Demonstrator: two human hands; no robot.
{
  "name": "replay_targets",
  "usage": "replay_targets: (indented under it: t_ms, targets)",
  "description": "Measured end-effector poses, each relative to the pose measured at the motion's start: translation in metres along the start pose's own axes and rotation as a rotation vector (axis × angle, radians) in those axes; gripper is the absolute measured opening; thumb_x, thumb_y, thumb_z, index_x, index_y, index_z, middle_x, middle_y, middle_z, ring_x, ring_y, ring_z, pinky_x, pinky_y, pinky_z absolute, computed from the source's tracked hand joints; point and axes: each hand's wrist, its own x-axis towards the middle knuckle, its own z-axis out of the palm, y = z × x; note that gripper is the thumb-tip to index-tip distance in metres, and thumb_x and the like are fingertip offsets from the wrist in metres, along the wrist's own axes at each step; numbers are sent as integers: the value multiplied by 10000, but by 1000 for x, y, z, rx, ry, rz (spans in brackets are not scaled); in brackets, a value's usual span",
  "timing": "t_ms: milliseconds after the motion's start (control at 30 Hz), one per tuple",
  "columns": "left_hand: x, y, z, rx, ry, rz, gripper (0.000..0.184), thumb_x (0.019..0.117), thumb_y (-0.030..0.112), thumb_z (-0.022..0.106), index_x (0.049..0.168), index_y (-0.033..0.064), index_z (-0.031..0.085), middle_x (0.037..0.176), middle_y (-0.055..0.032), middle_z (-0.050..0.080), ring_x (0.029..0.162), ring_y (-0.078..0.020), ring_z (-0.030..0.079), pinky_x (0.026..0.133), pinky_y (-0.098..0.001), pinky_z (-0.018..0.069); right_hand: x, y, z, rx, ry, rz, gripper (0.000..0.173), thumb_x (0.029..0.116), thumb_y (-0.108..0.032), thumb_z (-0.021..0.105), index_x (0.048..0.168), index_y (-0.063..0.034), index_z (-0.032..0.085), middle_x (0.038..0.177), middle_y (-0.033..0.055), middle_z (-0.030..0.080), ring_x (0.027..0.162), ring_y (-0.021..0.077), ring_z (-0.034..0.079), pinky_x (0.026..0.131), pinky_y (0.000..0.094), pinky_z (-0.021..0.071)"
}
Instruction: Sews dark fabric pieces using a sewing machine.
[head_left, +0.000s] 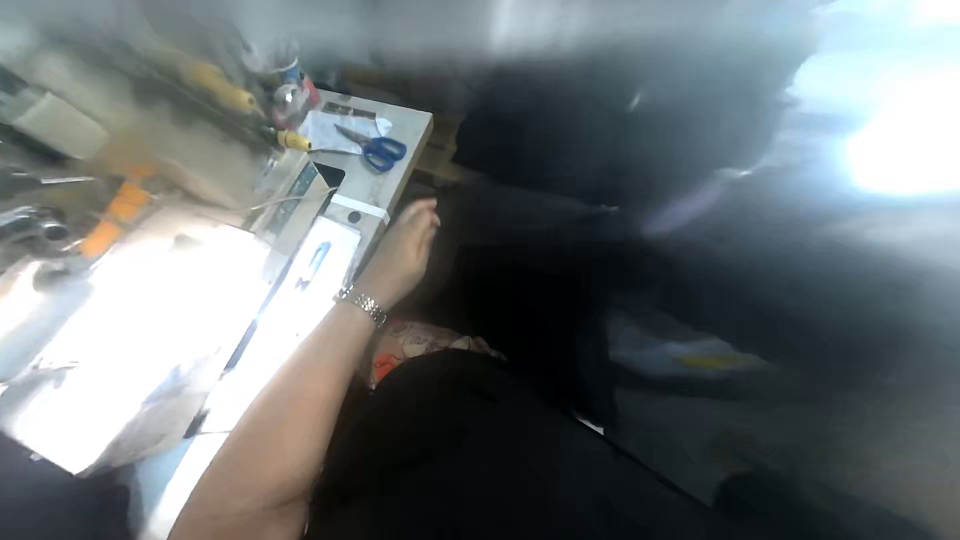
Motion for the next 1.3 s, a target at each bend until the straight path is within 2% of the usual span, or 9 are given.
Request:
replay_targets:
  t_ms: [167,233,333,500,733,900,1033,1200,1300]
  targets:
    - [-75,-46,59,241,-709,-319,245,995,65,591,1225,44,672,1382,-180,598,1278,-356,588,1062,-550,486,-24,112,155,-378,-1069,702,273,1030,-223,626,1213,-34,702,1104,170,713,969,283,674,899,512,536]
    - [-97,-39,50,244,-751,-419,324,1003,69,575,1322,50,628,1510,-204,496,1372,-386,517,1108,-562,455,-39,128,213,-613,-1326,721,287,1021,-277,623,1163,-47,719,1022,130,743,869,256,701,833,470,556]
    - [-137,-16,7,77,-573,-415,310,1065,144,492,1330,52,623,1406,-174,588,1302,-310,585,1111,-487,465,-16,106,235,-876,-1284,491,254,976,-248,685,1057,-12,729,952,162,724,836,302,687,825,543,552]
    - [-232,7,-58,-257,-121,-431,310,1069,239,531,1290,56,649,1332,-90,653,1158,-119,658,1030,-303,533,73,3,254,-760,-1050,-59,221,997,-246,669,1132,-107,776,1146,224,722,1112,445,662,977,719,463]
    - [-370,53,-94,15,649,-782,205,1030,151,579,1137,39,713,1133,-67,711,1027,-119,695,928,-321,593,35,-225,413,-300,-1304,-1002,243,1035,-255,613,1208,-145,742,1113,98,746,1011,249,719,955,535,559]
    - [-432,89,-111,430,988,-1092,166,1026,156,612,1111,59,716,1065,-69,706,906,-128,688,817,-336,597,-55,-294,518,-11,-1359,-1103,264,1070,-251,529,1189,-133,733,950,67,734,805,143,679,786,385,570]
    - [-447,68,-105,528,994,-1273,183,1018,171,625,1094,33,720,1066,-113,702,932,-185,702,845,-386,605,-88,-275,559,87,-1364,-1093,326,1081,-316,490,1241,-146,718,1095,60,750,969,154,713,891,415,573]
    - [-428,18,-85,434,573,-1627,355,977,284,696,1182,-6,686,1138,-199,685,1099,-350,673,986,-523,539,-81,-271,561,149,-1375,-1026,312,1082,-295,488,1196,-131,727,1042,29,742,910,75,683,850,314,564]
    - [-426,14,-92,292,641,-1617,254,974,209,689,1126,6,696,1061,-170,707,1009,-307,697,930,-507,559,-83,-269,561,139,-1360,-1000,312,1079,-305,487,1194,-146,730,1004,10,746,870,58,677,817,304,560]
